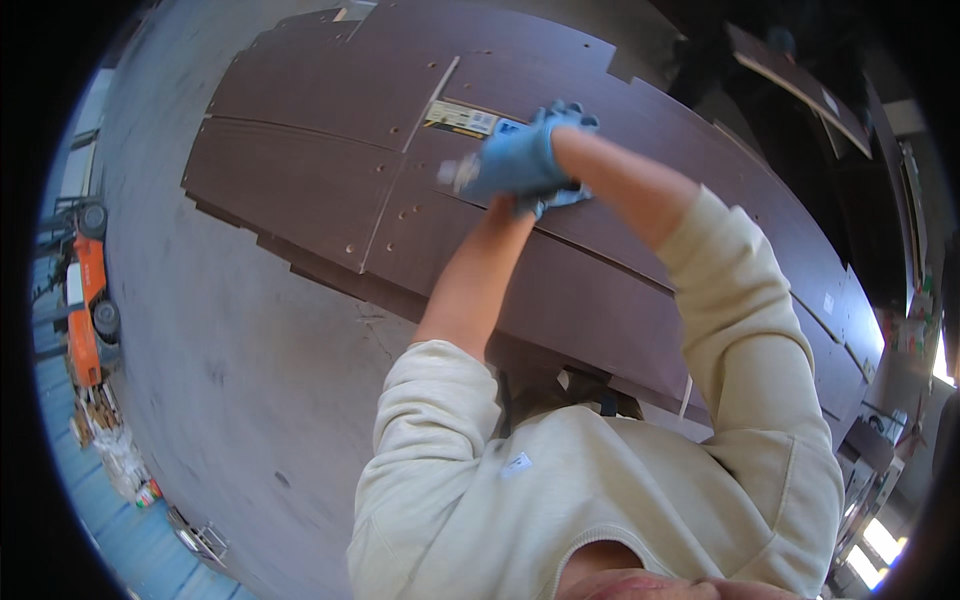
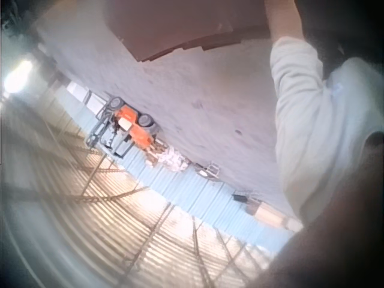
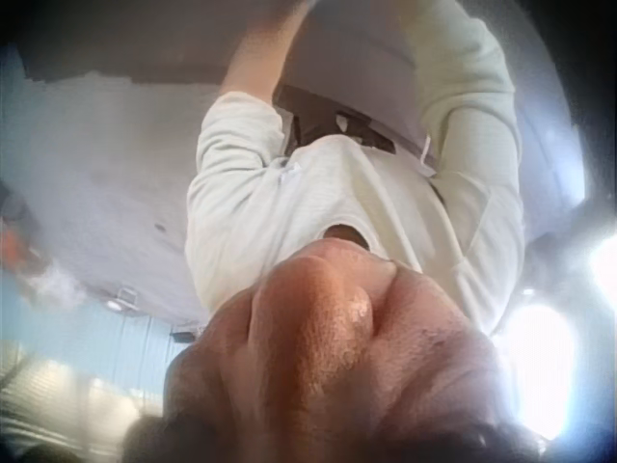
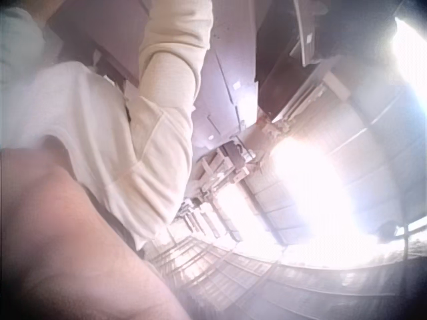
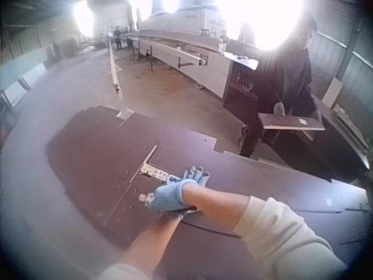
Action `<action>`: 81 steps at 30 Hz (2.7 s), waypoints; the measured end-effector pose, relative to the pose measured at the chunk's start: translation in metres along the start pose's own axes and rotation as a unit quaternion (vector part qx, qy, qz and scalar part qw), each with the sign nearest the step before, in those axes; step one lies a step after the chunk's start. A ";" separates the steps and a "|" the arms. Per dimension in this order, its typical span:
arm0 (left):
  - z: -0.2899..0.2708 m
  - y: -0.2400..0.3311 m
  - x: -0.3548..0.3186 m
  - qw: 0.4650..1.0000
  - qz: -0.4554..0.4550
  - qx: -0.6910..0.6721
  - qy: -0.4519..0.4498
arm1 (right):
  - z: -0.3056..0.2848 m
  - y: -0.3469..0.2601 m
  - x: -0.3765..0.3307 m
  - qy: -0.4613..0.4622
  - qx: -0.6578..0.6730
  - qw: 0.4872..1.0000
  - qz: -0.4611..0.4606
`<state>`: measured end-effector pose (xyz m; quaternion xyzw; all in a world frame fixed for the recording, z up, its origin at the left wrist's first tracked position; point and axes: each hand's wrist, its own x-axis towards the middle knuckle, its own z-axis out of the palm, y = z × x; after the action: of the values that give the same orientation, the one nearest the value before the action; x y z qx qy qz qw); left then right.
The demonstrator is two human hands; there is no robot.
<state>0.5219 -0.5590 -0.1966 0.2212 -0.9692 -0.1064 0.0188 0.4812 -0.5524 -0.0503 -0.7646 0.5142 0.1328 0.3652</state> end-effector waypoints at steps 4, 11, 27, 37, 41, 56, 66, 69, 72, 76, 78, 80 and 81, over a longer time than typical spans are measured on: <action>0.001 -0.002 0.000 0.999 0.007 -0.031 -0.019 | 0.015 -0.055 -0.002 -0.259 0.106 0.960 -0.017; -0.009 -0.028 -0.042 0.916 0.018 -0.112 0.384 | -0.016 0.014 -0.039 0.111 0.287 0.913 0.269; -0.072 -0.362 -0.165 0.962 -0.268 0.052 0.021 | -0.016 -0.075 0.064 -0.052 -0.029 0.997 0.050; -0.071 -0.410 -0.188 0.994 -0.099 -0.013 0.038 | -0.015 -0.071 0.083 -0.230 0.015 0.947 0.223; -0.085 -0.433 -0.183 0.975 -0.077 -0.206 0.036 | -0.074 -0.097 0.104 0.004 0.171 0.869 0.464; -0.109 -0.483 -0.187 0.697 -0.150 -0.700 0.034 | -0.088 -0.067 0.200 -0.169 0.056 0.948 0.264; -0.116 -0.439 -0.169 0.878 -0.133 -0.458 0.038 | -0.001 -0.100 0.025 -0.389 -0.007 0.903 0.183; -0.117 -0.386 -0.161 0.973 -0.132 -0.188 0.037 | 0.014 -0.057 -0.043 -0.109 -0.054 0.872 0.474; -0.108 -0.315 -0.139 0.995 -0.079 0.025 0.061 | 0.063 -0.018 -0.128 -0.092 0.214 0.856 0.462; -0.086 -0.187 -0.077 0.994 0.054 0.061 0.074 | 0.107 0.045 -0.258 0.012 0.175 0.826 0.535; -0.071 -0.103 -0.033 0.991 0.119 0.019 0.056 | 0.116 0.082 -0.327 0.070 -0.002 0.743 0.665; -0.049 0.003 0.026 0.982 0.179 0.002 0.056 | 0.142 0.112 -0.374 0.182 0.182 0.694 0.672; -0.038 0.057 0.058 0.973 0.220 -0.013 0.074 | 0.157 0.125 -0.389 0.154 0.232 0.740 0.612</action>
<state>0.4483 -0.5414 -0.1478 0.0099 -0.9886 -0.0953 0.1164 0.2278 -0.2005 0.0125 -0.1868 0.9357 0.0846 0.2870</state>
